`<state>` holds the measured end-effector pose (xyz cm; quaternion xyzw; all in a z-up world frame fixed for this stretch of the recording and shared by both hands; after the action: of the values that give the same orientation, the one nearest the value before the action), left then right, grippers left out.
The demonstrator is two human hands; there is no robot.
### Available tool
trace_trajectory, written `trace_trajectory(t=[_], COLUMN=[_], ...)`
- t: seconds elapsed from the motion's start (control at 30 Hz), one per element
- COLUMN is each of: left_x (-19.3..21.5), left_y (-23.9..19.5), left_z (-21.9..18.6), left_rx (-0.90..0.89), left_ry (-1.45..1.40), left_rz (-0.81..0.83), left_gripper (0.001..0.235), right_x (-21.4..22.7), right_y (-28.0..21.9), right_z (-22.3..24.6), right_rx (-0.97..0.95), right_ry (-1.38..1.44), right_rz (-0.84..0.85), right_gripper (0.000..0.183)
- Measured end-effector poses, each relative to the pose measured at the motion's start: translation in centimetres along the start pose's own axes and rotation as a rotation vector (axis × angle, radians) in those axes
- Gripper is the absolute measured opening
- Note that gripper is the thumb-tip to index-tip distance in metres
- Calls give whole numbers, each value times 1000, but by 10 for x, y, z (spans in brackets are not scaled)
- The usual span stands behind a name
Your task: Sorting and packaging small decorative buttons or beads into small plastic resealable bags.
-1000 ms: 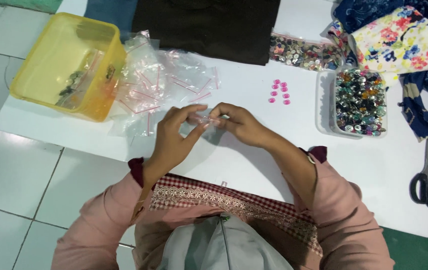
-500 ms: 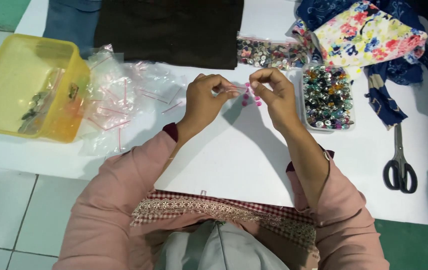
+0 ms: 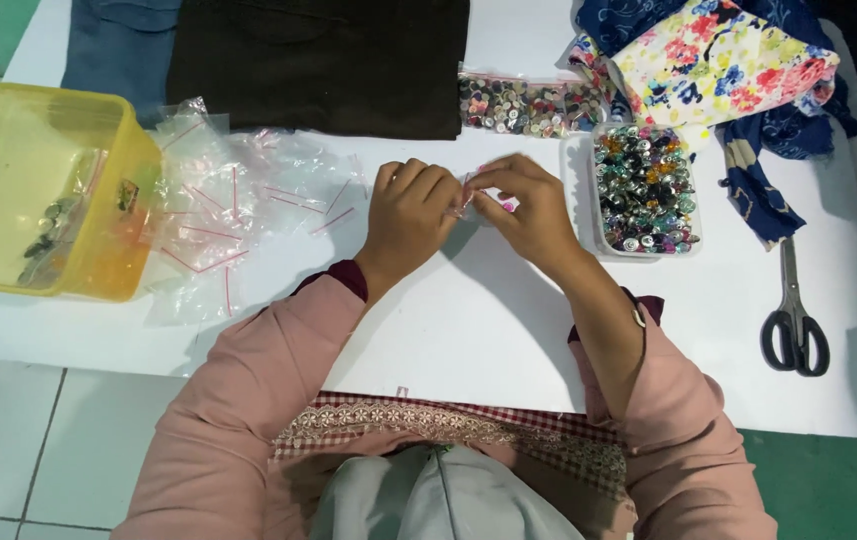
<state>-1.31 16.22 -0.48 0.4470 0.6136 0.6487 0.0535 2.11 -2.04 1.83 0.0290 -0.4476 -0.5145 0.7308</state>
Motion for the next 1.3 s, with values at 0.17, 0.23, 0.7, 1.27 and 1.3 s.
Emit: trace_trajectory(t=[0.17,0.23,0.7,1.27,1.3], left_x=[3,11,-6,11,10], left_y=[-2,6,-11,0,0], left_z=[-5,-15,-1,-2,-1], left_rx=[150,214,224,381,375], left_ry=[-104,-119,-219,-392,-391], left_rz=[169,201,148,36,48], left_gripper=[40,60,66,55,55], right_x=[-5,-7,1,6,4], right_y=[0,-1,-1,-11,-10], right_z=[-6,-9,2,-36,-39], right_rx=[-147,-155,-73,-273,-263], right_ry=[73,58,43,-367,-383], right_rz=[52,36,7,156,167], right_gripper=[17,19,19,13,12])
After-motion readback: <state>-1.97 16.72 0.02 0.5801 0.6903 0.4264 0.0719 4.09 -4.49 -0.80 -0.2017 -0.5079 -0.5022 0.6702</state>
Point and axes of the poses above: each hand's wrist, its own y-axis towards the middle knuckle, its own x-axis out of the back of the hand, z = x × y, the point moved 2 cm from there along y, towards the middle knuckle, and after that the axes turned 8 degrees about -y, right-handed, at the moved point
